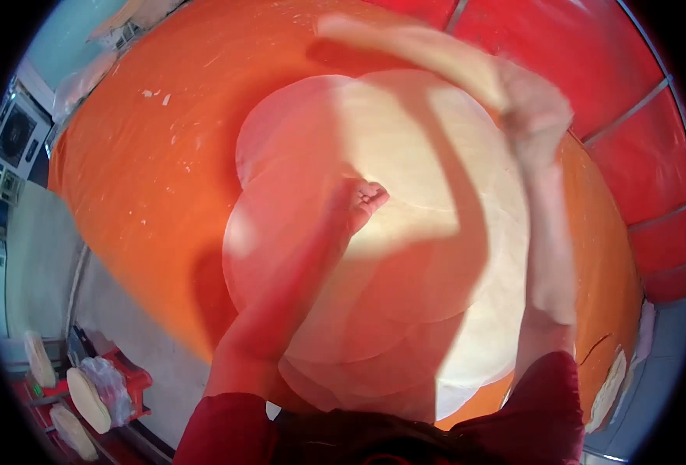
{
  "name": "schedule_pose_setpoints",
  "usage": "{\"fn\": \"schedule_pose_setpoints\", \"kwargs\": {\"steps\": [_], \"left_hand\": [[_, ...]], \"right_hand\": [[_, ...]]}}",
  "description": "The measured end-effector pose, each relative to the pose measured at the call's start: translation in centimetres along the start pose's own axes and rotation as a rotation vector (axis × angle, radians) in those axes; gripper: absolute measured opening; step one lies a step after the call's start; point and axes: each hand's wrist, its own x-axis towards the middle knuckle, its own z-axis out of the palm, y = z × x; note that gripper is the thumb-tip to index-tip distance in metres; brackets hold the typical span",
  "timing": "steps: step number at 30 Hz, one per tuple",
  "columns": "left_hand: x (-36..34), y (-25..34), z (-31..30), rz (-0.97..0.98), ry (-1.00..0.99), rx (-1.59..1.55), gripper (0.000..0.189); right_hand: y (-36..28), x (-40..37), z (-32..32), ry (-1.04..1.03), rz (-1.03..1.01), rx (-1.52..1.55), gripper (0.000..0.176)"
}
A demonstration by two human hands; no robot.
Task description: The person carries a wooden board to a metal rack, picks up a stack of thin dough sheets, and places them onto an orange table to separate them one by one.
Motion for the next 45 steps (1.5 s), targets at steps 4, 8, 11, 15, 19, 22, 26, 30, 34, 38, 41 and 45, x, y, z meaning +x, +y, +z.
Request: {"fn": "schedule_pose_setpoints", "kwargs": {"steps": [4,8,11,15,19,22,26,30,34,38,41,45], "left_hand": [[1.2,0.2,0.5,-0.024,0.060,0.165,0.042],[0.3,0.5,3.5,0.013,0.130,0.457,0.039],[2.8,-0.2,1.5,0.036,-0.023,0.373,0.045],[3.2,-0.4,1.3,0.118,-0.372,0.292,0.048],[2.3,0.1,0.3,0.250,-0.307,0.563,0.048],[-2.3,1.1,0.2,0.387,0.052,0.886,0.047],[-9.4,2.5,-1.2,0.250,0.296,0.972,0.041],[-7.8,2.6,-5.3,0.054,0.153,0.664,0.033],[-9.1,1.6,-4.2,-0.089,0.032,0.630,0.044],[-12.2,0.0,-5.1,-0.369,-0.220,0.222,0.064],[-13.6,-1.7,-4.6,-0.333,-0.203,0.118,0.071],[-13.6,-2.3,-3.0,-0.219,-0.218,0.157,0.074]], "right_hand": [[0.1,-12.7,7.6,-0.296,0.118,-0.439,0.042],[-1.7,-14.3,8.6,-0.275,0.366,-0.515,0.044],[-2.4,-13.3,9.7,-0.163,0.351,-0.563,0.038],[-4.9,-14.7,12.9,-0.254,0.315,-0.463,0.045],[-4.2,-15.1,13.2,-0.272,0.324,-0.341,0.040],[-2.7,-11.1,11.0,-0.755,0.781,-0.208,0.039],[3.0,-8.5,4.9,-0.597,0.475,-0.459,0.042],[-6.3,-7.8,1.0,-0.544,0.185,-0.639,0.037],[-8.2,-18.1,4.1,-0.930,0.230,-0.338,0.010],[-15.3,-13.5,3.7,-0.502,0.319,-0.384,0.025],[-18.2,-16.9,5.6,-0.580,0.252,-0.486,0.056],[-21.5,-18.9,6.5,-0.477,0.345,-0.347,0.059]]}}
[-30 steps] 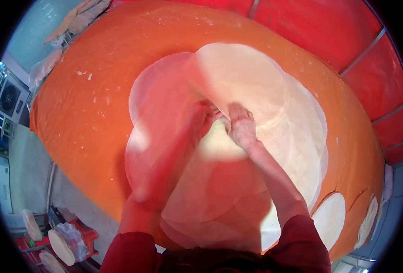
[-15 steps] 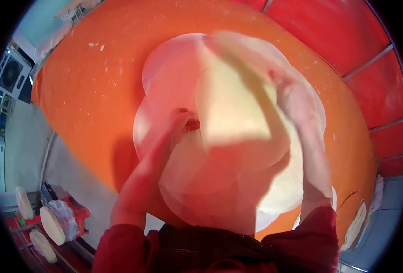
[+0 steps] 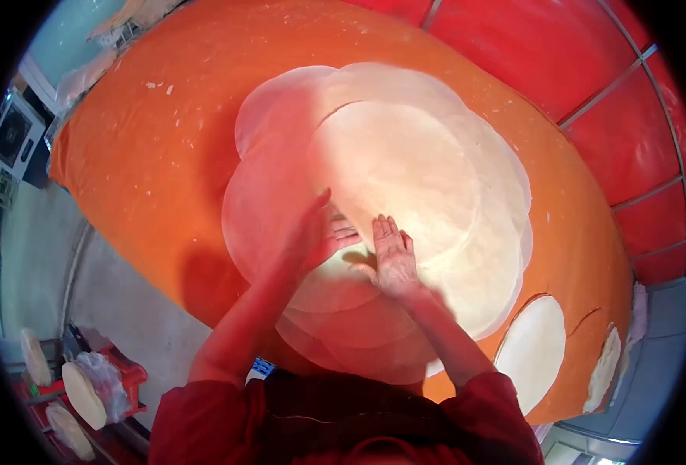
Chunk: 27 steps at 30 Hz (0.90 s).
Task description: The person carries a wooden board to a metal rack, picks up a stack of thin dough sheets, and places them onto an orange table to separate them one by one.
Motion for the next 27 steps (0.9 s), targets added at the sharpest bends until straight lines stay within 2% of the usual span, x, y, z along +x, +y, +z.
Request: {"fn": "schedule_pose_setpoints", "kwargs": {"steps": [2,4,7,8,9,11,14,17,18,20,22,25,27], "left_hand": [[-0.4,0.1,1.5,0.012,-0.019,0.051,0.073],[-0.7,0.5,0.7,0.016,0.042,0.069,0.066],[-3.7,2.0,-1.3,0.389,0.454,1.024,0.060],[-4.1,2.5,-5.1,0.743,0.632,1.262,0.062],[-4.5,2.9,-8.8,1.105,0.809,1.489,0.065],[-9.0,4.7,-7.4,0.903,1.150,1.673,0.050],[-10.9,6.5,-11.0,0.588,0.920,1.364,0.027],[-11.2,6.6,-10.6,0.523,0.701,0.932,0.021],[-11.4,6.6,-9.8,0.530,0.749,1.128,0.022],[-10.5,6.2,-9.6,0.657,0.850,1.110,0.021],[-9.8,6.3,-11.4,0.775,0.886,1.120,0.020],[-10.1,6.1,-11.5,0.717,0.952,1.030,0.022],[-10.5,5.7,-10.3,0.704,1.015,1.127,0.024]], "right_hand": [[0.7,0.7,-0.6,-0.015,0.069,0.134,0.054],[1.7,2.9,-2.7,-0.244,0.364,0.309,0.029],[10.4,5.2,-0.8,0.119,0.196,0.484,0.015],[11.0,7.7,-5.4,0.051,0.141,0.131,0.012],[9.3,10.0,-9.3,0.081,0.360,0.165,0.010],[6.5,12.7,-15.2,-0.022,0.254,0.054,0.011],[3.2,12.3,-14.5,0.073,-0.026,-0.284,0.011],[-0.9,8.4,-7.1,-0.114,-0.197,-0.607,0.011],[-1.6,7.0,-4.2,-0.188,-0.238,-0.564,0.011],[-0.3,6.0,-0.5,-0.328,-0.236,0.023,0.009],[1.9,6.9,0.6,-0.377,-0.030,0.473,0.007],[0.2,10.8,-6.5,-0.184,-0.040,0.386,0.006],[-1.9,10.6,-9.4,-0.126,-0.187,0.054,0.010]]}}
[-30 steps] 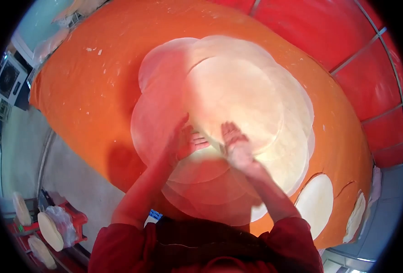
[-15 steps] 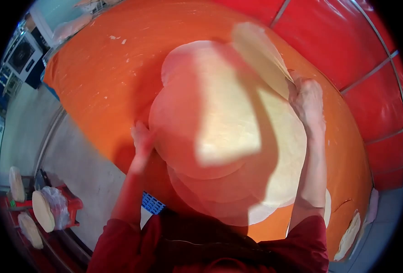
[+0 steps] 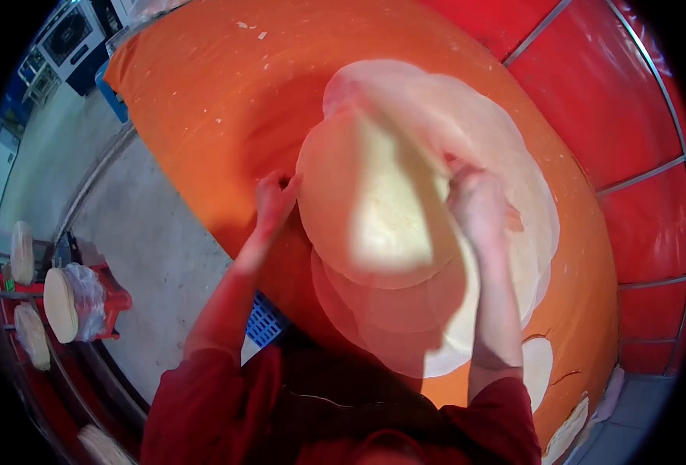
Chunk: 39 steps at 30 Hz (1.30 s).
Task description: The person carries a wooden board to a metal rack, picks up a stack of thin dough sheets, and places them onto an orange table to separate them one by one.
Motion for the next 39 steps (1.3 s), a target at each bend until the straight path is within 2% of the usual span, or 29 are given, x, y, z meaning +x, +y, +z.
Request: {"fn": "schedule_pose_setpoints", "kwargs": {"steps": [1,3,4,5,6,8,10,13,14,15,18,20,21,22,24,25,26,27,30,32,35,37,38,39], "left_hand": [[-0.2,0.5,0.0,0.014,0.018,0.049,0.025],[-0.3,0.8,0.1,-0.253,-0.269,-0.540,0.031],[-0.7,0.7,0.1,-0.390,-0.412,-0.835,0.036],[-2.2,2.8,-0.5,-0.486,-0.494,-1.076,0.040],[-4.4,6.8,-1.6,-0.575,-0.578,-1.316,0.044],[-5.8,7.0,-1.6,-0.646,-0.771,-1.576,0.052],[-5.7,1.1,0.3,-0.640,-0.989,-1.603,0.057],[-6.9,3.9,0.3,-0.721,-0.752,-1.564,0.058],[-6.9,4.3,0.2,-0.672,-0.778,-1.554,0.059],[-6.9,4.5,0.2,-0.628,-0.803,-1.542,0.060],[-7.0,4.7,0.4,-0.596,-0.788,-1.548,0.061],[-7.1,4.6,0.8,-0.662,-0.727,-1.545,0.062],[-7.1,4.3,1.0,-0.718,-0.683,-1.535,0.064],[-7.0,4.2,1.2,-0.770,-0.641,-1.523,0.066],[-7.1,4.2,1.7,-0.755,-0.688,-1.573,0.064],[-7.4,4.1,2.1,-0.759,-0.714,-1.591,0.063],[-7.5,4.1,2.5,-0.691,-0.761,-1.738,0.062],[-7.6,4.2,3.0,-0.618,-0.807,-1.884,0.061],[-8.9,5.7,3.6,-0.455,-0.836,-1.979,0.059],[-10.0,7.0,3.2,-0.429,-0.803,-1.886,0.058],[-11.3,8.6,2.1,-0.415,-0.753,-1.704,0.056],[-10.7,9.0,1.9,-0.461,-0.742,-1.564,0.055],[-9.2,6.4,2.2,-0.562,-0.969,-1.696,0.059],[-8.7,5.8,2.6,-0.538,-0.790,-1.461,0.061]], "right_hand": [[-1.5,-0.9,1.4,-0.030,-0.018,-0.124,0.013],[-3.7,-2.1,5.9,-0.229,-0.031,-0.256,0.019],[-4.4,-2.6,7.8,-0.309,-0.028,-0.197,0.022],[-4.5,-2.8,8.7,-0.233,-0.015,0.017,0.024],[-4.4,-2.8,8.5,-0.205,0.016,0.051,0.025],[-3.7,-2.6,7.7,-0.146,0.073,0.116,0.026],[-5.9,-2.7,6.2,-0.029,0.048,0.082,0.032],[-8.6,-4.8,7.5,0.095,-0.025,0.136,0.036],[-9.1,-5.7,8.4,0.091,-0.055,0.197,0.039],[-9.2,-6.4,8.9,-0.159,0.141,0.270,0.038],[-8.7,-6.2,8.1,0.211,-0.070,0.326,0.034],[-5.5,-6.5,10.2,-0.036,0.021,0.402,0.032],[-5.2,-5.3,9.2,-0.156,0.069,0.437,0.031],[-4.9,-4.5,7.2,-0.147,0.198,0.485,0.025],[-7.1,-3.0,2.0,-0.064,0.052,0.175,0.023],[-7.8,-3.2,1.4,0.014,-0.024,0.138,0.023],[-8.6,-3.6,1.0,0.094,-0.097,0.099,0.024],[-9.6,-4.4,0.2,-0.007,-0.133,-0.029,0.026],[-12.2,-7.5,3.2,0.012,-0.316,-0.160,0.025],[-13.3,-9.1,3.4,-0.177,-0.379,-0.040,0.024],[-9.4,-11.0,3.5,-0.451,0.083,0.099,0.022],[-6.9,-11.1,-0.2,-0.432,0.174,0.456,0.021],[-4.8,-10.0,-5.3,-0.301,0.164,0.662,0.024],[-2.8,-8.8,-10.4,-0.178,0.129,0.862,0.026]]}}
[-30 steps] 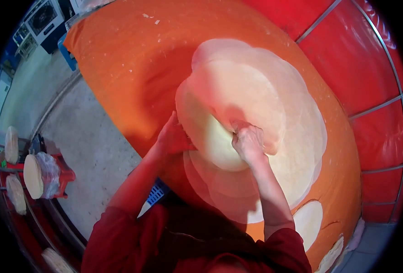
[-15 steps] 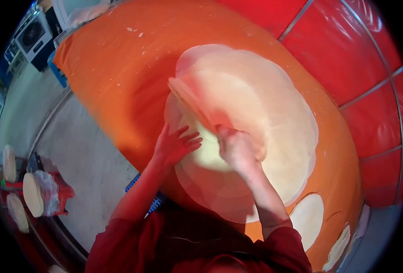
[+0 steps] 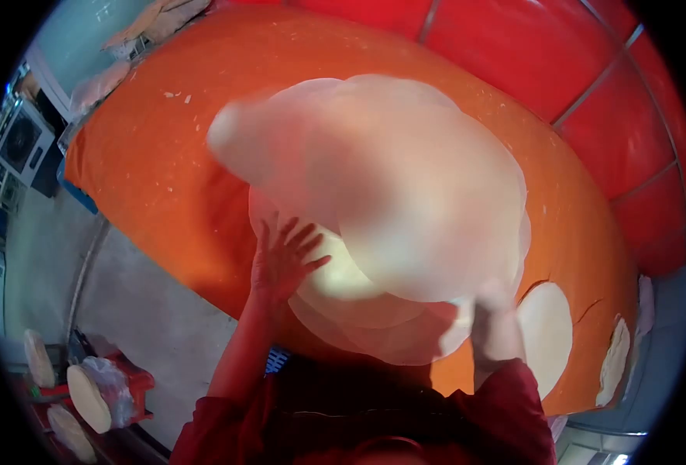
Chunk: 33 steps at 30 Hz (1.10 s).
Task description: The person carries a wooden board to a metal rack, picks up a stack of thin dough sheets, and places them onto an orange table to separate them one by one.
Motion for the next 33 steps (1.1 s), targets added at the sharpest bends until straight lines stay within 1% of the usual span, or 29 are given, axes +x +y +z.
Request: {"fn": "schedule_pose_setpoints", "kwargs": {"steps": [1,2,4,6,7,8,9,10,11,12,13,14,15,16,17,18,19,20,22,24,25,26,29,30,31,33], "left_hand": [[0.2,0.1,-0.3,0.087,0.186,0.208,0.063],[0.0,0.0,-0.6,0.097,0.208,0.220,0.063],[-0.2,-0.2,-1.2,0.125,0.245,0.238,0.063],[-0.8,-1.0,-2.0,0.143,0.294,0.248,0.063],[-1.2,-1.5,-2.4,0.151,0.325,0.250,0.063],[-1.1,-1.4,-1.4,0.217,0.175,0.380,0.059],[-0.5,-1.8,-1.3,0.262,0.236,0.596,0.055],[0.3,-2.2,-1.2,0.302,0.295,0.818,0.052],[1.0,-2.8,-1.0,0.336,0.353,1.044,0.049],[1.2,-3.6,0.5,0.279,0.523,1.254,0.046],[1.7,-4.1,0.6,0.234,0.639,1.410,0.044],[2.2,-4.4,-0.3,0.227,0.663,1.474,0.043],[2.8,-4.5,-1.8,0.235,0.639,1.474,0.041],[3.3,-4.3,-4.1,0.236,0.568,1.410,0.040],[4.4,-3.7,-7.3,0.227,0.447,1.259,0.039],[4.8,-3.2,-9.1,0.154,0.313,1.064,0.038],[4.3,-2.5,-9.0,0.051,0.219,0.912,0.037],[2.7,-2.0,-4.5,-0.107,0.187,0.803,0.039],[1.3,-2.2,-2.8,0.017,0.132,0.600,0.035],[1.4,-2.3,-3.6,0.062,0.109,0.530,0.037],[2.4,-2.5,-5.6,0.044,0.119,0.562,0.041],[2.8,-2.5,-6.2,0.023,0.132,0.593,0.045],[3.4,-2.0,-7.4,-0.029,-0.029,0.933,0.043],[2.6,-2.1,-5.8,-0.042,0.017,0.937,0.036],[1.3,-2.7,-4.0,-0.055,0.065,0.938,0.029],[0.6,-4.2,-3.1,-0.051,0.149,0.836,0.027]], "right_hand": [[0.0,-0.7,-1.5,0.207,0.041,0.180,0.032],[0.1,-1.5,-3.0,0.421,0.044,0.362,0.037],[2.8,-2.2,-2.5,0.799,0.127,0.669,0.047],[5.6,-4.4,-2.0,0.930,0.155,0.802,0.052],[9.0,-6.0,-1.5,0.847,0.235,0.952,0.052],[13.1,-7.8,-0.5,0.757,0.318,1.099,0.053],[16.4,-9.4,1.0,0.845,0.414,1.060,0.054],[19.8,-10.5,2.3,0.798,0.429,1.125,0.057],[25.1,-12.2,4.1,0.798,0.569,0.949,0.062],[24.8,-12.4,5.1,0.822,0.557,0.956,0.063],[24.4,-12.3,5.7,0.845,0.541,0.960,0.064],[24.4,-11.9,5.5,0.881,0.602,0.963,0.064],[24.5,-11.4,5.2,0.914,0.669,0.967,0.064],[24.4,-11.2,5.3,0.948,0.742,0.970,0.063],[24.6,-11.1,5.3,0.969,0.752,0.959,0.056],[24.9,-10.9,5.2,0.991,0.757,0.948,0.049],[25.1,-10.7,5.2,1.016,0.761,0.939,0.043],[25.2,-10.2,5.6,1.037,0.689,0.922,0.042],[25.3,-9.5,6.6,1.076,0.551,0.877,0.040],[25.2,-8.7,7.9,1.119,0.413,0.723,0.039],[25.7,-8.5,8.4,1.138,0.342,0.644,0.038],[26.2,-8.4,8.8,1.171,0.297,0.542,0.036],[25.8,-9.9,6.2,1.156,0.771,0.732,0.049],[25.6,-10.0,5.6,1.177,0.711,0.766,0.055],[26.2,-10.6,4.3,1.039,0.668,0.862,0.062],[27.3,-12.3,1.8,0.762,0.590,1.041,0.077]]}}
